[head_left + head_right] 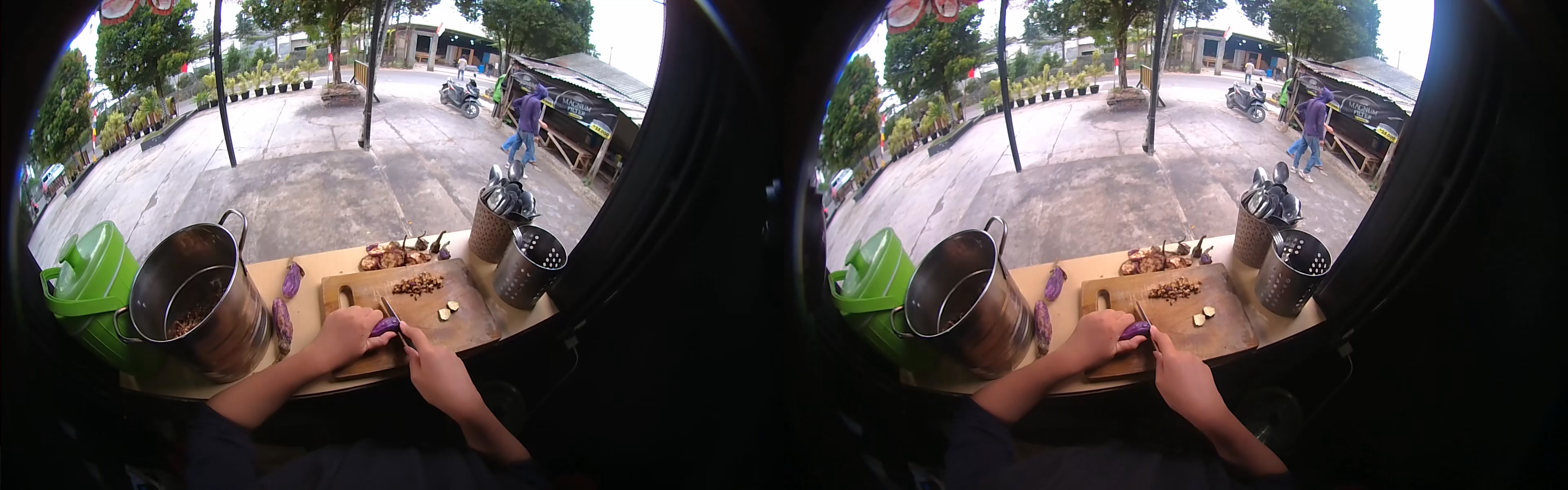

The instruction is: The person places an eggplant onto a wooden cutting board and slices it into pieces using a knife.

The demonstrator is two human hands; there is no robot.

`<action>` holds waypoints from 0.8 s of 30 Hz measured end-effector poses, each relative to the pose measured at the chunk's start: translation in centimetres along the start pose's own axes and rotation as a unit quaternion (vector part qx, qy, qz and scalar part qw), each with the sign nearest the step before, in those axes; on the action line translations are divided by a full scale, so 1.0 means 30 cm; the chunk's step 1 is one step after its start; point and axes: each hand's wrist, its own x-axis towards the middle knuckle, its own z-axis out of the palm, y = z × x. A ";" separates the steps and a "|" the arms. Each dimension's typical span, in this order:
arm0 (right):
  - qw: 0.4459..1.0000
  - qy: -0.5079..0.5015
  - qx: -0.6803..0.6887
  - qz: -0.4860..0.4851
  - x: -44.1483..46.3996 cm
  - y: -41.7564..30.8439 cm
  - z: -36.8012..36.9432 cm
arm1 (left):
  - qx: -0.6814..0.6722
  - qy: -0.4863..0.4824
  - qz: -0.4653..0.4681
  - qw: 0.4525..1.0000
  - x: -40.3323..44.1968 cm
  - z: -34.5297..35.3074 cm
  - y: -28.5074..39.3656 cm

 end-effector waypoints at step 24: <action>0.998 0.010 -0.041 0.052 -0.103 0.028 -0.064 | -0.002 0.025 -0.005 1.000 -0.008 -0.004 0.004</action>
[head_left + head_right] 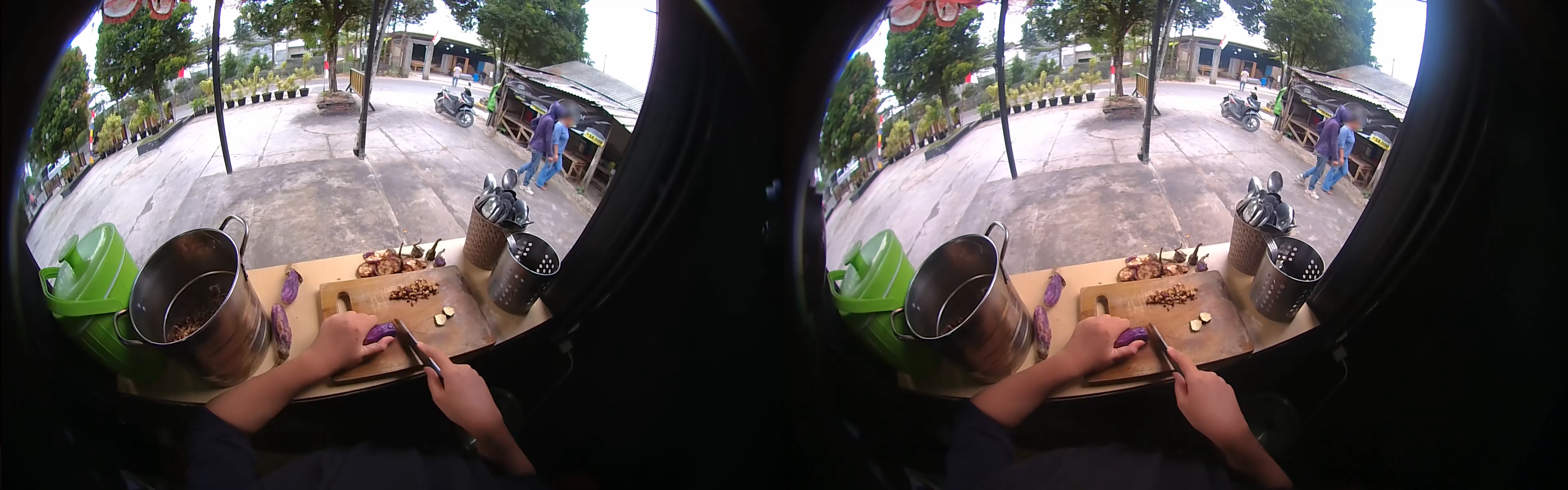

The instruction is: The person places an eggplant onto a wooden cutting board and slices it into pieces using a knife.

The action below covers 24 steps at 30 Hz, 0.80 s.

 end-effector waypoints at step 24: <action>0.997 0.027 -0.063 0.037 0.085 0.081 -0.062 | -0.041 -0.041 -0.035 0.998 0.007 -0.012 0.007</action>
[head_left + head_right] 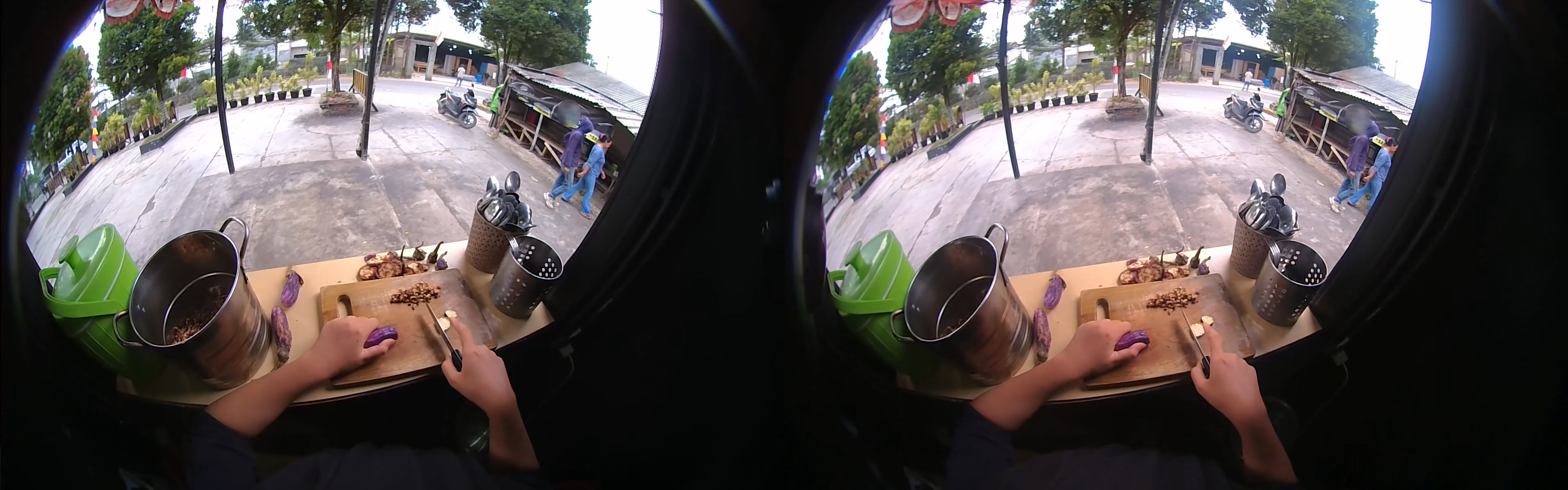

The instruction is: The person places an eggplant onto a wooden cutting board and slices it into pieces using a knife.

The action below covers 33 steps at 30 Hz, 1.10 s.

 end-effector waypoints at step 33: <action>0.989 -0.002 0.077 -0.129 0.018 -0.128 0.104 | 0.064 0.050 0.058 0.995 0.001 0.038 -0.033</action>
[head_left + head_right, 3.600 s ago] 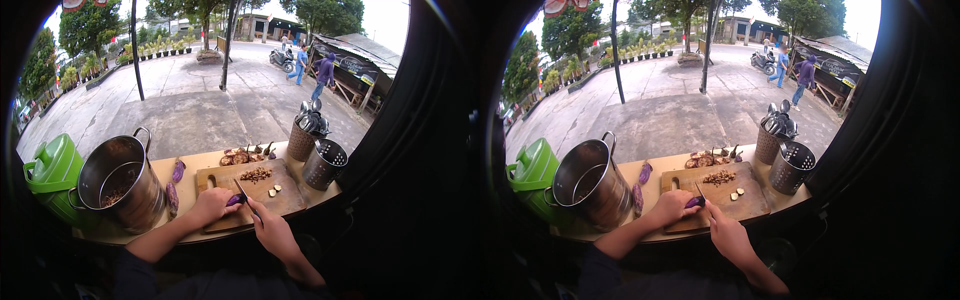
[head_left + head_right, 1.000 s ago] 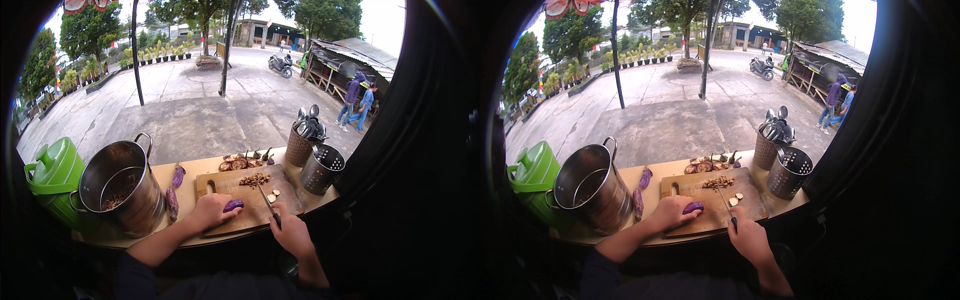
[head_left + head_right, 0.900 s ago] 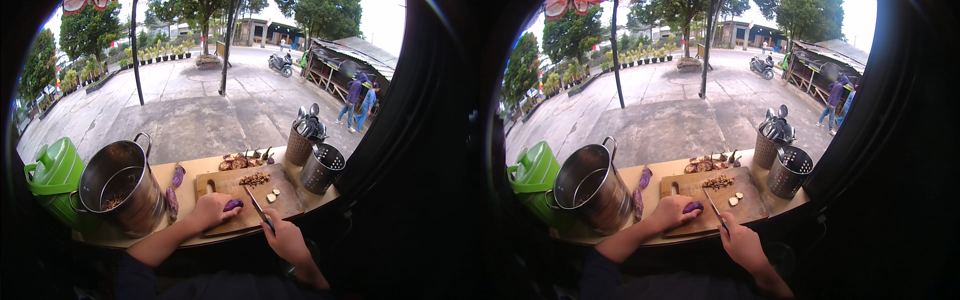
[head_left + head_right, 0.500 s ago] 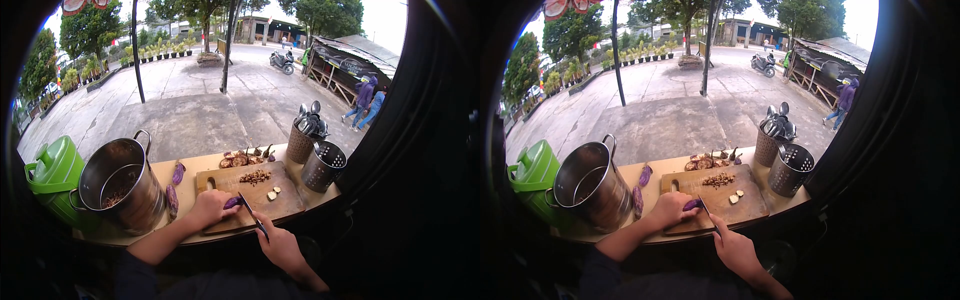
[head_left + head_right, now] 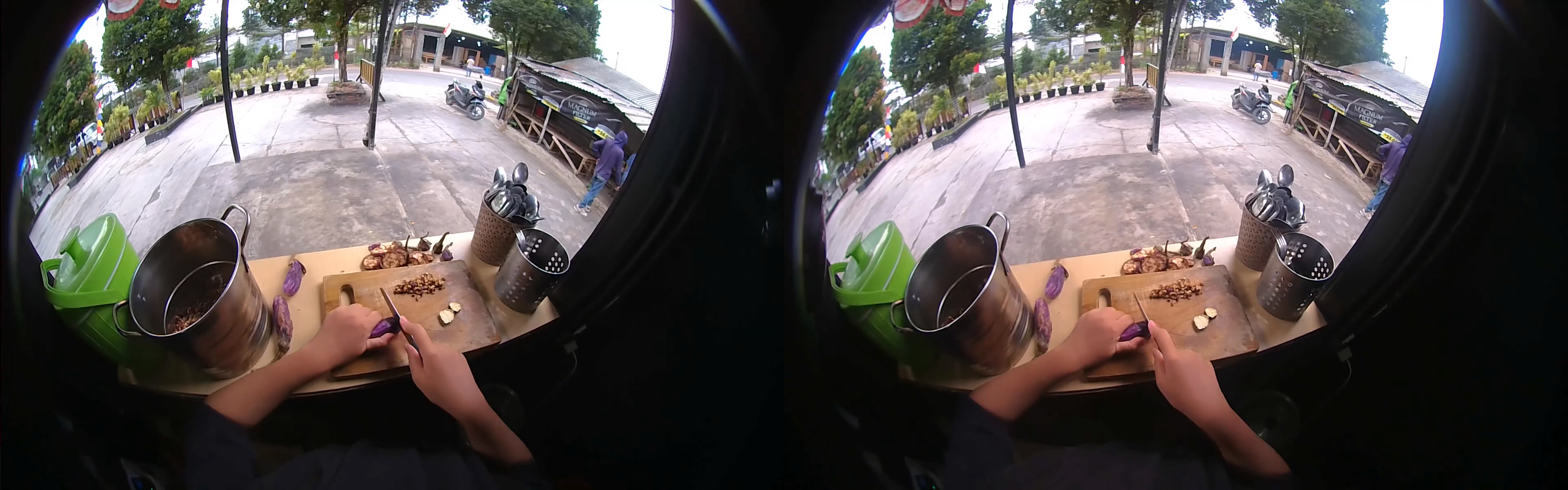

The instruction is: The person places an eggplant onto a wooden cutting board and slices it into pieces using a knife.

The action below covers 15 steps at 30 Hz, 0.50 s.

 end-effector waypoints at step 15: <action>0.998 -0.032 0.044 0.024 -0.061 0.004 -0.020 | -0.016 -0.017 -0.015 1.000 0.004 -0.008 0.011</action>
